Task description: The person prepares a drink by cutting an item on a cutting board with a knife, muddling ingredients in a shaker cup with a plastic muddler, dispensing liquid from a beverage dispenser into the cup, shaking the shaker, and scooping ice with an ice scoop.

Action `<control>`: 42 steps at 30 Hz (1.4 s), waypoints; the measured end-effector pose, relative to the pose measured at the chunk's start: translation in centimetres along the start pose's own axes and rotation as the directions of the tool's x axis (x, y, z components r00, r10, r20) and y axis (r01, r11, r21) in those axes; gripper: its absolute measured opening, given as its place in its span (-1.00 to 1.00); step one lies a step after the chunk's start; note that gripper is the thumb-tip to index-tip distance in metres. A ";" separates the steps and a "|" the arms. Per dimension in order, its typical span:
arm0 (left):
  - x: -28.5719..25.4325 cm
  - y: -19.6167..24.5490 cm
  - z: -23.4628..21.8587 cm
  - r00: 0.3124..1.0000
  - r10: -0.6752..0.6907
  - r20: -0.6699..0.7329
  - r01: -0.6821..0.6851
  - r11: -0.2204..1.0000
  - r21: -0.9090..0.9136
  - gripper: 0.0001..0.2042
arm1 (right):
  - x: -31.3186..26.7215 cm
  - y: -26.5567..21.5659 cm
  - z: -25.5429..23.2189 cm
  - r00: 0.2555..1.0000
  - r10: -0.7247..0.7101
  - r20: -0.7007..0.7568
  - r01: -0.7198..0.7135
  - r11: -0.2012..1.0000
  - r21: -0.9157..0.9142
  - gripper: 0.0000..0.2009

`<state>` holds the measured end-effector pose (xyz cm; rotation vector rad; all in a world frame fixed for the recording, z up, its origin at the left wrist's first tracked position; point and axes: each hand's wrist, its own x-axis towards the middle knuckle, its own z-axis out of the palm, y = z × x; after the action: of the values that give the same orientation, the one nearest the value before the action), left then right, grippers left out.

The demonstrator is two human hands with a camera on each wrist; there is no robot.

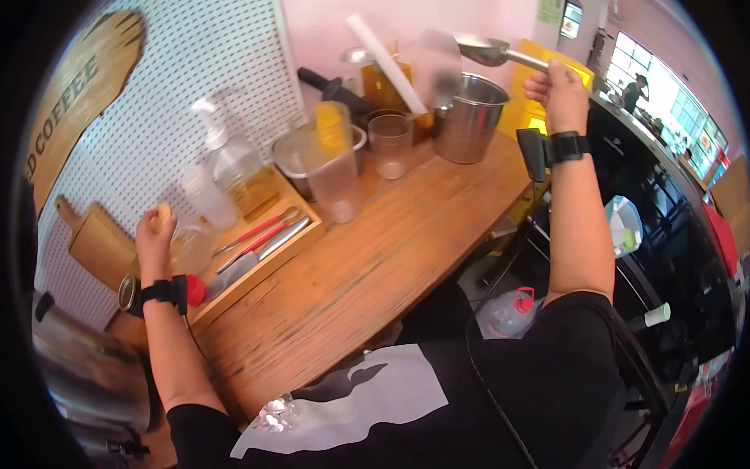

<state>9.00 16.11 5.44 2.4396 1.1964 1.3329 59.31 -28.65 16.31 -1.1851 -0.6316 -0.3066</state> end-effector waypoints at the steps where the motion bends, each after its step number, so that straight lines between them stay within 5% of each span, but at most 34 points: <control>1: -0.1 0.7 -0.1 0.999 -0.033 0.028 0.031 0.998 0.045 -0.51 | 0.5 0.6 -0.8 0.999 0.013 -0.046 -0.017 0.997 -0.077 -0.73; 8: 0.1 0.8 0.7 0.992 -0.090 0.093 0.067 0.972 0.223 -0.48 | 2.5 6.3 -1.8 0.994 0.088 -0.062 -0.099 0.976 -0.193 -0.70; 25: -0.3 0.0 2.2 1.000 -0.003 0.000 0.003 0.927 0.376 -0.45 | 5.4 14.3 0.3 0.923 0.296 0.245 -0.133 0.844 -0.519 -0.60; 28: 0.0 -0.5 1.8 0.999 -0.005 0.031 -0.006 0.938 0.346 -0.42 | 5.0 14.4 0.4 0.933 0.289 0.214 -0.141 0.841 -0.522 -0.61; 32: 0.9 -0.4 -1.1 0.984 0.066 -0.166 -0.033 0.980 0.196 -0.46 | 3.0 11.7 0.8 0.972 0.195 0.132 -0.081 0.802 -0.592 -0.61; 34: 0.6 0.8 -3.4 0.967 0.080 -0.243 -0.058 0.994 0.097 -0.51 | 1.7 11.0 0.2 0.984 -0.017 0.175 0.105 0.857 -0.505 -0.62; 36: -1.3 2.1 -4.8 0.962 0.055 -0.269 -0.050 0.998 0.025 -0.53 | -2.8 7.6 2.4 0.979 -0.011 0.204 0.094 0.911 -0.402 -0.70; 40: -6.8 4.5 -6.3 0.989 0.047 -0.141 -0.052 0.998 -0.030 -0.62 | -13.7 1.1 8.5 0.861 0.072 0.503 0.073 0.962 -0.263 -0.83; 41: -9.1 3.9 -6.6 0.992 0.051 -0.113 -0.051 0.999 0.005 -0.64 | -17.1 -1.7 11.0 0.536 -0.359 0.764 0.495 0.867 0.059 -0.85; 42: -10.5 3.4 -6.1 0.995 0.079 -0.063 -0.078 0.997 0.029 -0.65 | -19.2 -3.2 12.0 0.464 -0.486 0.741 0.513 0.829 0.223 -0.81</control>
<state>3.28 5.08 3.68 2.5043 1.1506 1.4365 38.94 -20.63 9.91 -1.1082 -1.7932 -0.2843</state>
